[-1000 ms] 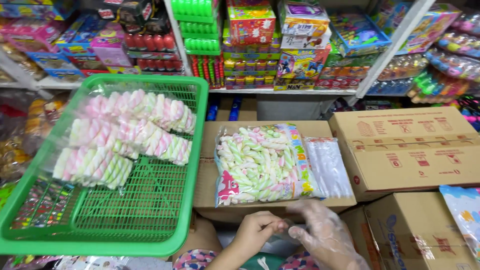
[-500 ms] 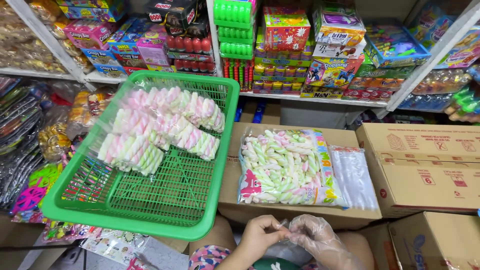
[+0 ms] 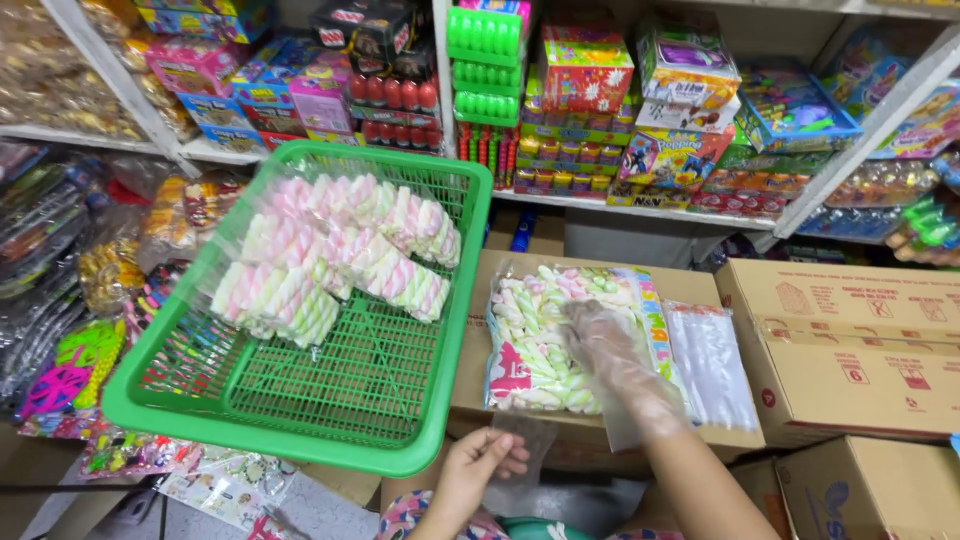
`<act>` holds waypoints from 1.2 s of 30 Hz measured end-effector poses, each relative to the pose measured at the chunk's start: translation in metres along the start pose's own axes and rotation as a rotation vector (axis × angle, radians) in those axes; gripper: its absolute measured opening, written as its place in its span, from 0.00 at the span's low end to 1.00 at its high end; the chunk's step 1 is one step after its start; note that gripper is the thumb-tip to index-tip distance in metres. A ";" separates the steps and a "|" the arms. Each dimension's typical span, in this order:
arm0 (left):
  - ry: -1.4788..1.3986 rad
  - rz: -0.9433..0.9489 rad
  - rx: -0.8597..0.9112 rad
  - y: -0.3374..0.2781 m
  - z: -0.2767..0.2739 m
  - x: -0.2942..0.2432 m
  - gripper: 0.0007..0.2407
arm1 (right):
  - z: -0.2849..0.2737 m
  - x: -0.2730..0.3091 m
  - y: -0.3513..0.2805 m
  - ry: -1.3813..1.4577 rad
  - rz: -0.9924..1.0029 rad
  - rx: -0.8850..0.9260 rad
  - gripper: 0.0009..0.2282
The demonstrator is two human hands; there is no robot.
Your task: Packing individual marshmallow twists into plastic bags and organizing them in a storage area.
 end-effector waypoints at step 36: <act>0.074 0.382 -0.092 0.093 0.071 -0.129 0.05 | -0.069 -0.040 -0.005 0.147 -0.430 -0.428 0.09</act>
Point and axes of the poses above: each hand's wrist, its own y-axis towards the middle knuckle, its own z-axis out of the palm, x = y × z, the point moved 1 cm from there along y, towards the middle knuckle, and after that the axes turned 3 degrees about -y, right-handed, at the moved point
